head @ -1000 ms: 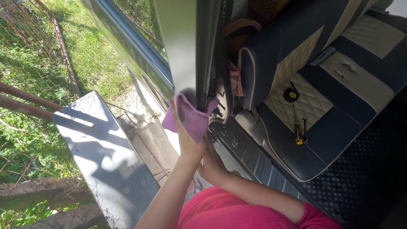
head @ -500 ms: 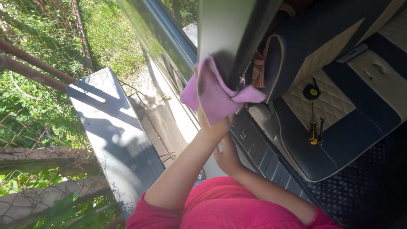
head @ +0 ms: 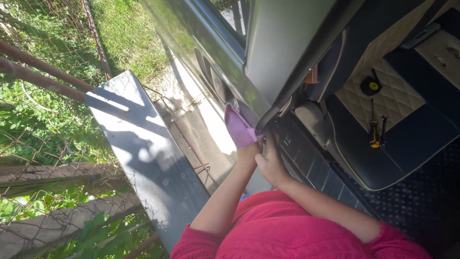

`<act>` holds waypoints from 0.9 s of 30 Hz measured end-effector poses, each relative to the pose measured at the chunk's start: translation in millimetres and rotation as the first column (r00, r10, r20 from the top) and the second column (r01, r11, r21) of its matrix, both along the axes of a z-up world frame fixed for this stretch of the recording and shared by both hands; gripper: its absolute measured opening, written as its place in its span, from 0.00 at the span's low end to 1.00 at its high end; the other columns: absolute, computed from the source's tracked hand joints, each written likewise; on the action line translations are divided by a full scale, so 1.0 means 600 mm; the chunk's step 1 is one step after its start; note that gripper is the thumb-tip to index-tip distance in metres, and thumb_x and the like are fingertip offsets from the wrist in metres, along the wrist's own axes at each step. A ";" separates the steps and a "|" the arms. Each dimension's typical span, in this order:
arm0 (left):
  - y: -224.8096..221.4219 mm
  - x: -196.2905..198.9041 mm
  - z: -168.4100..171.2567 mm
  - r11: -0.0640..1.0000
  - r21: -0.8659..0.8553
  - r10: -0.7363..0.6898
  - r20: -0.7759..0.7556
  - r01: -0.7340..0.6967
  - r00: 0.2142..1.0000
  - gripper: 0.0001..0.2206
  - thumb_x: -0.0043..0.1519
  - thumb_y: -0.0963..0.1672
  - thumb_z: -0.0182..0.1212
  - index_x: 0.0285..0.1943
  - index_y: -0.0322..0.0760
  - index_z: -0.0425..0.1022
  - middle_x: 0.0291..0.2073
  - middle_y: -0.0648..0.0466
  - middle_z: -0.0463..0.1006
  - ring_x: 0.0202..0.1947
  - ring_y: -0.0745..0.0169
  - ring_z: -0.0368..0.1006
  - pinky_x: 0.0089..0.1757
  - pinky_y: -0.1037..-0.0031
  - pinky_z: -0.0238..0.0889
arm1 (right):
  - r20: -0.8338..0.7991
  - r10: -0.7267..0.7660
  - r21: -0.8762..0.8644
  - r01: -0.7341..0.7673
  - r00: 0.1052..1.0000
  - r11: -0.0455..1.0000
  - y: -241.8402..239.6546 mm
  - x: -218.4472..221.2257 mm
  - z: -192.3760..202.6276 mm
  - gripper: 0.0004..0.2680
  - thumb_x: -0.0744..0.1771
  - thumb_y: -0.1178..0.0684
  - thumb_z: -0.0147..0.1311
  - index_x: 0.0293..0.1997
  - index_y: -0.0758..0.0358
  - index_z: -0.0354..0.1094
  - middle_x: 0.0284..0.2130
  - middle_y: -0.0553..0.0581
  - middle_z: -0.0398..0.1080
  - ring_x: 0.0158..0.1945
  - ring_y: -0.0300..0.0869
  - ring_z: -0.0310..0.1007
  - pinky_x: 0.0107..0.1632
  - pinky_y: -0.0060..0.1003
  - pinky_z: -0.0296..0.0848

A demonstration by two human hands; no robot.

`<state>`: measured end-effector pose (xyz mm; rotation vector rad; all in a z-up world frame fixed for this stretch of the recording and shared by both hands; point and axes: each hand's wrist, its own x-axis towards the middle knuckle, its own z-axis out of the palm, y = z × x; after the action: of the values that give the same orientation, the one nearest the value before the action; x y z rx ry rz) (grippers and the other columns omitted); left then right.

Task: Repairing or adjusting a car door hinge using a screwdriver, wrench, and cleaning with a cloth.

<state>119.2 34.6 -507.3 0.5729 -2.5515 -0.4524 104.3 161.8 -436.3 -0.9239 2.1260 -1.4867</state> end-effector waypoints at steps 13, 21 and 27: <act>0.036 -0.036 -0.010 0.986 -0.123 -0.152 -0.390 0.112 0.908 0.24 0.63 0.47 0.58 0.64 0.26 0.66 0.55 0.27 0.65 0.62 0.17 0.55 0.61 0.35 0.46 | 0.046 -0.055 -0.493 0.070 0.997 0.867 0.003 0.035 0.028 0.27 0.68 0.61 0.44 0.76 0.67 0.33 0.70 0.67 0.48 0.75 0.52 0.45 0.74 0.49 0.45; 0.064 0.054 0.028 0.961 -0.215 -0.259 -0.481 0.173 0.837 0.30 0.58 0.46 0.67 0.70 0.41 0.64 0.66 0.28 0.55 0.67 0.21 0.56 0.61 0.42 0.60 | 0.223 -0.537 -0.415 0.578 0.813 0.703 0.000 -0.027 0.037 0.10 0.73 0.60 0.45 0.62 0.61 0.64 0.51 0.53 0.69 0.56 0.36 0.66 0.63 0.41 0.65; 0.011 0.043 0.070 0.939 -0.342 -0.191 -0.593 -0.030 0.782 0.17 0.57 0.42 0.71 0.53 0.57 0.81 0.56 0.52 0.63 0.51 0.52 0.62 0.46 0.68 0.68 | 0.019 -0.473 -0.562 0.401 0.881 0.723 -0.049 -0.027 0.145 0.12 0.75 0.52 0.37 0.68 0.61 0.54 0.56 0.56 0.60 0.61 0.37 0.55 0.67 0.42 0.55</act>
<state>144.8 41.0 -465.4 0.1402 -1.9453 -0.1771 88.3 132.2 -349.0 -0.7167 2.1299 -2.4433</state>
